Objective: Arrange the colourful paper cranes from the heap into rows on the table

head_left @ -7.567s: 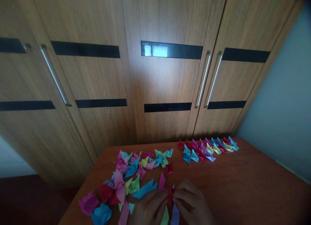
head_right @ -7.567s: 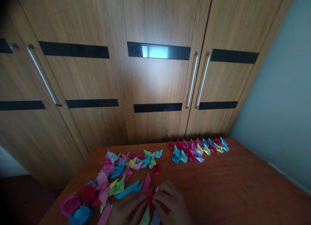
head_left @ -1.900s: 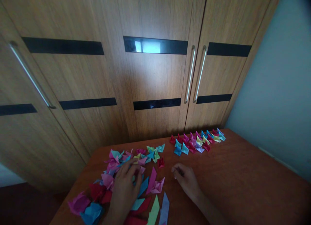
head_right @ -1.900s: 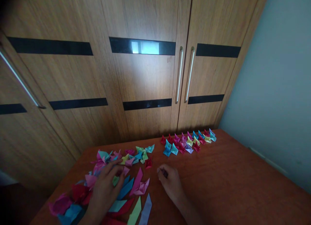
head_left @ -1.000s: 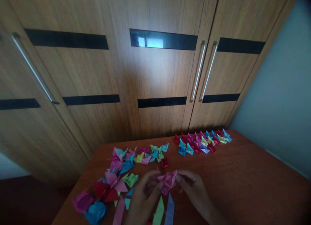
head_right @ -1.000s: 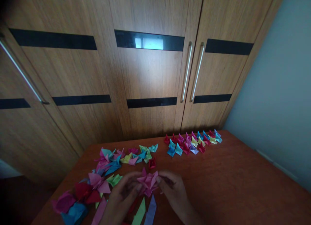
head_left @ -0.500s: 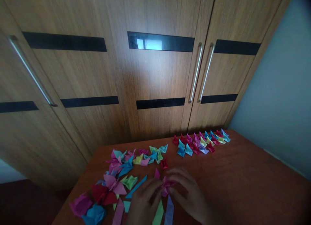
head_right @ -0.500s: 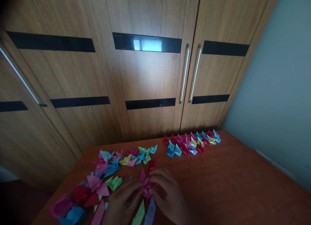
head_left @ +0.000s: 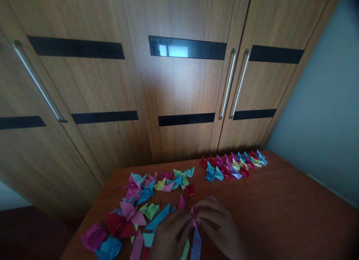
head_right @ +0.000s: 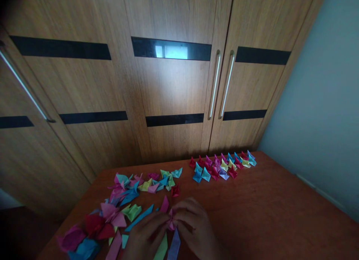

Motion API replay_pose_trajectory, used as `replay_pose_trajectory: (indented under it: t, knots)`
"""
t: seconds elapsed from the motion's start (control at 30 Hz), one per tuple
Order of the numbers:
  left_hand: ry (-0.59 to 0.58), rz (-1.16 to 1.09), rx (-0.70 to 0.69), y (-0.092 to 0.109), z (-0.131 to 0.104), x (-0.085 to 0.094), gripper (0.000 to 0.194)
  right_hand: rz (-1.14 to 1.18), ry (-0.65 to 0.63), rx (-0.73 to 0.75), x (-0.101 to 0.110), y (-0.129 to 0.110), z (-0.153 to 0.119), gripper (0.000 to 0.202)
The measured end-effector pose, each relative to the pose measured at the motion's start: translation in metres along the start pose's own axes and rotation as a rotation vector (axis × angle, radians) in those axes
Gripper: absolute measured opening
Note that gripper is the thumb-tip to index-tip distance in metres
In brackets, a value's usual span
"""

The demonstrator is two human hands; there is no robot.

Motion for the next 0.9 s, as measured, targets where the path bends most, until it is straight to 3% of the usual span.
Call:
replay_pose_trajectory:
  t: [0.1,0.23,0.33,0.5,0.7,0.9]
  knots:
    - [0.012,-0.009,0.026,0.000,0.000,0.002,0.022,0.003,-0.018,-0.050,0.000,0.004,-0.001,0.011]
    - [0.059,-0.033,0.076,-0.003,0.002,0.009,0.018,-0.039,-0.028,-0.179,0.004,0.022,-0.007,0.025]
    - [0.107,-0.060,0.104,-0.006,0.003,0.014,0.016,-0.049,-0.072,-0.240,0.004,0.032,-0.009,0.019]
    - [0.113,-0.159,0.215,-0.013,0.003,0.015,0.015,-0.054,-0.140,-0.234,0.000,0.029,-0.006,0.016]
    - [0.181,-0.360,0.481,-0.030,-0.003,0.013,0.018,-0.025,-0.113,-0.215,0.002,0.025,-0.004,0.017]
    - [0.172,-0.377,0.486,-0.031,-0.002,0.015,0.019,-0.080,-0.101,-0.194,0.002,0.024,-0.004,0.019]
Point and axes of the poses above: each hand's wrist, its own z-axis towards the middle knuckle, its own x-axis out of the back of the hand, y = z × x, the point moved 5 cm from there along z, towards the middle knuckle, and after that the axes turned 14 degrees about -z, right-handed, at the moved point
